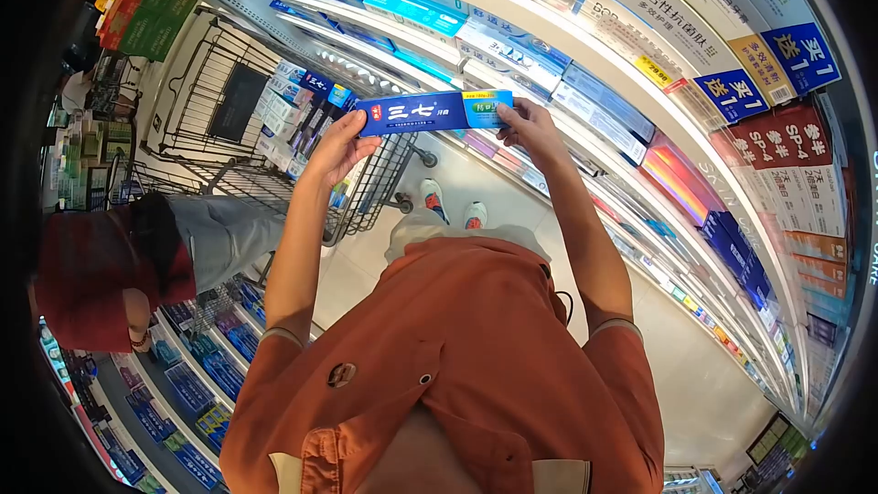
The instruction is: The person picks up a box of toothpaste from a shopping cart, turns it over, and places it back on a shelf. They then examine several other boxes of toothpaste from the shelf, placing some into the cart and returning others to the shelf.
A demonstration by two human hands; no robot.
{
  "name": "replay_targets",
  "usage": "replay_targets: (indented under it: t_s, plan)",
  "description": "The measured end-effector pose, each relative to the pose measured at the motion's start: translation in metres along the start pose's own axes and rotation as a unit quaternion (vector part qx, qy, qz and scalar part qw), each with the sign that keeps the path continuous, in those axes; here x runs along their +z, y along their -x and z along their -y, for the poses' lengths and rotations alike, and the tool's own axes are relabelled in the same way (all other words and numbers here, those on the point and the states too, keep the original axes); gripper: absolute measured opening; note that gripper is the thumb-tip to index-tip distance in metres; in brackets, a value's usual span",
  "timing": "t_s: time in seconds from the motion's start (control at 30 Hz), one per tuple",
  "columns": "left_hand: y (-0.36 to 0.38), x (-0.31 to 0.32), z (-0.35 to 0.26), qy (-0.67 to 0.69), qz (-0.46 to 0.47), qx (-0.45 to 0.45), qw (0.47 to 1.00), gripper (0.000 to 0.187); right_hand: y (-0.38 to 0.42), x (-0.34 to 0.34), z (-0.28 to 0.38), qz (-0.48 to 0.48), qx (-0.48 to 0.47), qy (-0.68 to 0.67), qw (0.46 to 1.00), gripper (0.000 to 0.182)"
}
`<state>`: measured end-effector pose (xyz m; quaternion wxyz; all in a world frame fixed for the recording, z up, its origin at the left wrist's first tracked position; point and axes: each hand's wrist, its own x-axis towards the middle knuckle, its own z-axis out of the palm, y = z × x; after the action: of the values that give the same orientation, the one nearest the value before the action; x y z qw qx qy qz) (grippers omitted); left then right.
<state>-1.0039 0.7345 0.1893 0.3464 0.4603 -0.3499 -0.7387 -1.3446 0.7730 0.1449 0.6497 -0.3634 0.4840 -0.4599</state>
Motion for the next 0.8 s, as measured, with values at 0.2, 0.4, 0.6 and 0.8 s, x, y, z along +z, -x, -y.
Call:
replay_targets:
  t_s: [0.2, 0.4, 0.6, 0.8]
  plan:
    - [0.012, 0.005, -0.003, 0.037, -0.018, 0.024, 0.999, 0.039, 0.001, 0.007, 0.011, 0.000, 0.066, -0.025, 0.998, 0.056]
    - [0.023, 0.012, -0.009, 0.095, -0.028, 0.021, 0.995, 0.060, 0.004, 0.013, 0.016, -0.004, 0.078, -0.026, 0.997, 0.060]
    - [0.024, 0.009, -0.003, 0.107, -0.026, 0.026, 0.994, 0.060, 0.009, 0.016, 0.015, -0.014, 0.064, -0.038, 0.997, 0.052]
    - [0.032, 0.010, -0.001, 0.091, -0.024, 0.036, 0.995, 0.049, 0.015, 0.016, 0.012, 0.010, 0.060, -0.046, 0.997, 0.045]
